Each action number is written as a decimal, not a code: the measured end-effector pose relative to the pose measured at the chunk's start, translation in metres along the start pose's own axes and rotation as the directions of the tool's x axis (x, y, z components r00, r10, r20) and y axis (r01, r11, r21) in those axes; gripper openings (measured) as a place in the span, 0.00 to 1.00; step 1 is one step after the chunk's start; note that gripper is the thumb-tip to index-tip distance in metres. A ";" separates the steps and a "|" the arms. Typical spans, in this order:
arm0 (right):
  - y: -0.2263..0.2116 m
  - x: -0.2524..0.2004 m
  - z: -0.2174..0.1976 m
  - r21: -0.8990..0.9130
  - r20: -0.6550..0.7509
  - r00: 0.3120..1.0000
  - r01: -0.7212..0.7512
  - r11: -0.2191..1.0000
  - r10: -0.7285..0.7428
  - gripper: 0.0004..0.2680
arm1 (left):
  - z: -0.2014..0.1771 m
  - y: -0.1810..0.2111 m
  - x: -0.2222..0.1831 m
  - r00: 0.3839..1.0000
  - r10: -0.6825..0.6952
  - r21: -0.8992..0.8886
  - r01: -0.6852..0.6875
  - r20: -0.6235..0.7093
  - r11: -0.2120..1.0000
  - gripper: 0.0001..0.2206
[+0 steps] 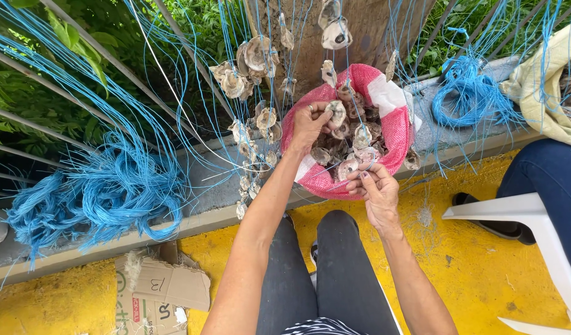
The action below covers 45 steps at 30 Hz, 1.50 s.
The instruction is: Thread blue plastic string through holes in oyster shells to create long lines for aquaculture.
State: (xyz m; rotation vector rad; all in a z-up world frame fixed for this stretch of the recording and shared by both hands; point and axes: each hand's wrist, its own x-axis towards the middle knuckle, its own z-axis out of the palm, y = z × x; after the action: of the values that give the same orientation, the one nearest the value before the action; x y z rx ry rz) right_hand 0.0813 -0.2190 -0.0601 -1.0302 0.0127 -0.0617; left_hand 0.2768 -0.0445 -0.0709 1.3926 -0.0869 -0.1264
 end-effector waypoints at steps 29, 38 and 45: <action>-0.002 -0.010 -0.003 -0.076 0.000 1.000 0.022 0.997 -0.022 0.06 | 0.000 -0.014 -0.034 0.859 -0.425 0.944 -0.329 0.286 -0.031 0.17; -0.010 -0.010 -0.001 -0.001 0.022 0.999 0.026 1.000 -0.026 0.04 | -0.018 0.017 -0.051 0.973 0.095 0.737 -0.221 0.209 0.639 0.11; -0.012 -0.008 0.003 0.035 0.007 0.999 0.044 0.998 -0.045 0.05 | -0.019 0.025 -0.088 0.997 -0.036 -0.002 0.036 0.061 0.999 0.19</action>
State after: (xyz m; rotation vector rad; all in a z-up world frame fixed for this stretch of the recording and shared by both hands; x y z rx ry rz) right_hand 0.0732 -0.2225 -0.0486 -0.9957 -0.0187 -0.0980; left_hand 0.1936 -0.0098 -0.0488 1.3881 -0.1126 -0.1995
